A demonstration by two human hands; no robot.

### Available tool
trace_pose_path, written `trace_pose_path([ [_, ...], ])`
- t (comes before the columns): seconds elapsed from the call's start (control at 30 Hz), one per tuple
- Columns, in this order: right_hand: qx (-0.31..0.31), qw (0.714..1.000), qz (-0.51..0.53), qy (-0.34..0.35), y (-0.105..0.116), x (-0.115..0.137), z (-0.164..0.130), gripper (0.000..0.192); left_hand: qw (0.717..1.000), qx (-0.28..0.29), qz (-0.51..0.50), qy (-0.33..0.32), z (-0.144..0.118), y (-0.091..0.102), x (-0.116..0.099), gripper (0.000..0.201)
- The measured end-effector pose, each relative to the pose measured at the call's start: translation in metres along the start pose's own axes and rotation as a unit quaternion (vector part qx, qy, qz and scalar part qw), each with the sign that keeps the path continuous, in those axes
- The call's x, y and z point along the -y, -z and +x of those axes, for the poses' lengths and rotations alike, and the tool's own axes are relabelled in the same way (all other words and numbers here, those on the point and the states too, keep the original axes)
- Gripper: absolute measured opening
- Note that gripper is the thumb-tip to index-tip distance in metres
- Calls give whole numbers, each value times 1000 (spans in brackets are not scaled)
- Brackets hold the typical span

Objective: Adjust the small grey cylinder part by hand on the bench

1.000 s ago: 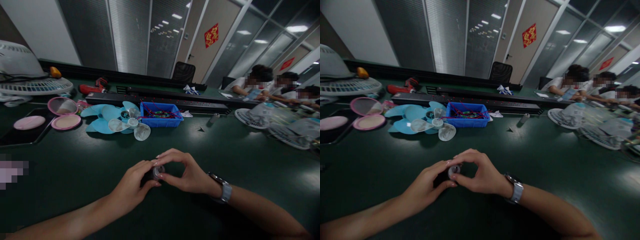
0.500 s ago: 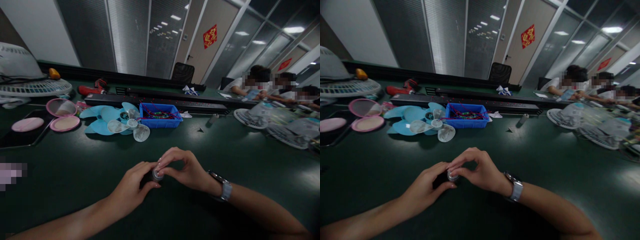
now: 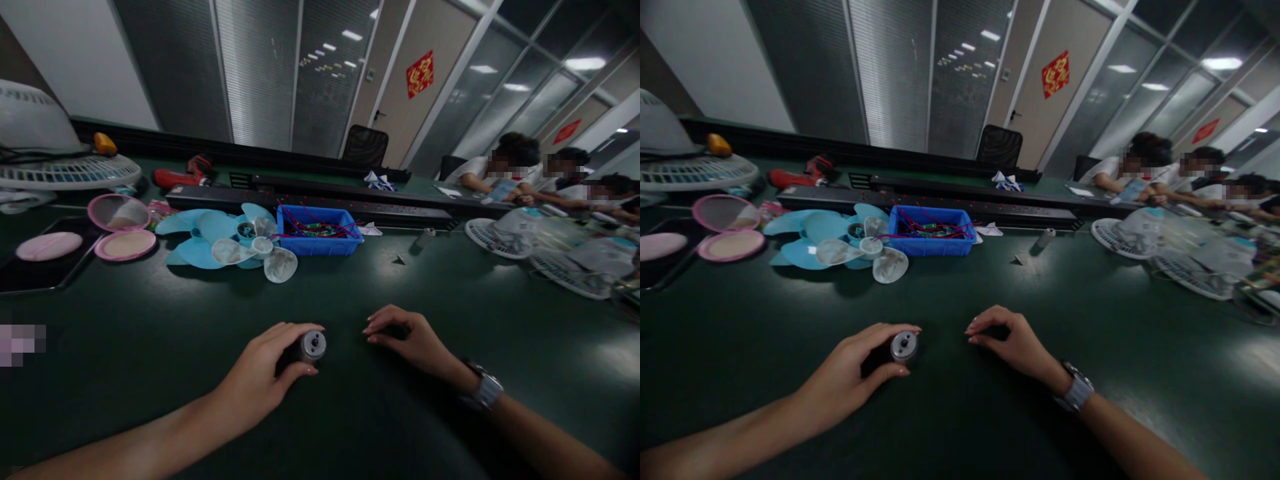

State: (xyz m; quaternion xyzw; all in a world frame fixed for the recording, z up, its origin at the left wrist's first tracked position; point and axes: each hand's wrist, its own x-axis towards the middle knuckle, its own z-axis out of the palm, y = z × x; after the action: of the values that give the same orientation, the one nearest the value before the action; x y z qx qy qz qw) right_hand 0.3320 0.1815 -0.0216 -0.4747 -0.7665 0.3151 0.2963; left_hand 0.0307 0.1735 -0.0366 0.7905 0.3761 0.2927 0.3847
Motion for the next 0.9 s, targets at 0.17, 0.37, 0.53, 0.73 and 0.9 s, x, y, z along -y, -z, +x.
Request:
trace_pose_path([
  [0.17, 14, 1000, -3, 7, -1, -1, 0, 26, 1000, 7, 2, 12, 0, 1, -1, 43],
  [0.37, -21, 999, -14, 26, -5, 1, 5, 17, 1000, 4, -1, 6, 1, 0, 0, 42],
  [0.53, -55, 990, 74, 104, -18, 42, 22, 18, 1000, -2, -2, -9, 0, 0, 1, 42],
  [0.73, -6, 980, 90, 180, -45, 79, 46, 14, 999, -15, -2, -30, 1, -1, 1, 31],
  [0.9, -1, 981, 87, 176, -53, 77, 49, 11, 999, -19, -11, -35, 1, -1, 1, 23],
])
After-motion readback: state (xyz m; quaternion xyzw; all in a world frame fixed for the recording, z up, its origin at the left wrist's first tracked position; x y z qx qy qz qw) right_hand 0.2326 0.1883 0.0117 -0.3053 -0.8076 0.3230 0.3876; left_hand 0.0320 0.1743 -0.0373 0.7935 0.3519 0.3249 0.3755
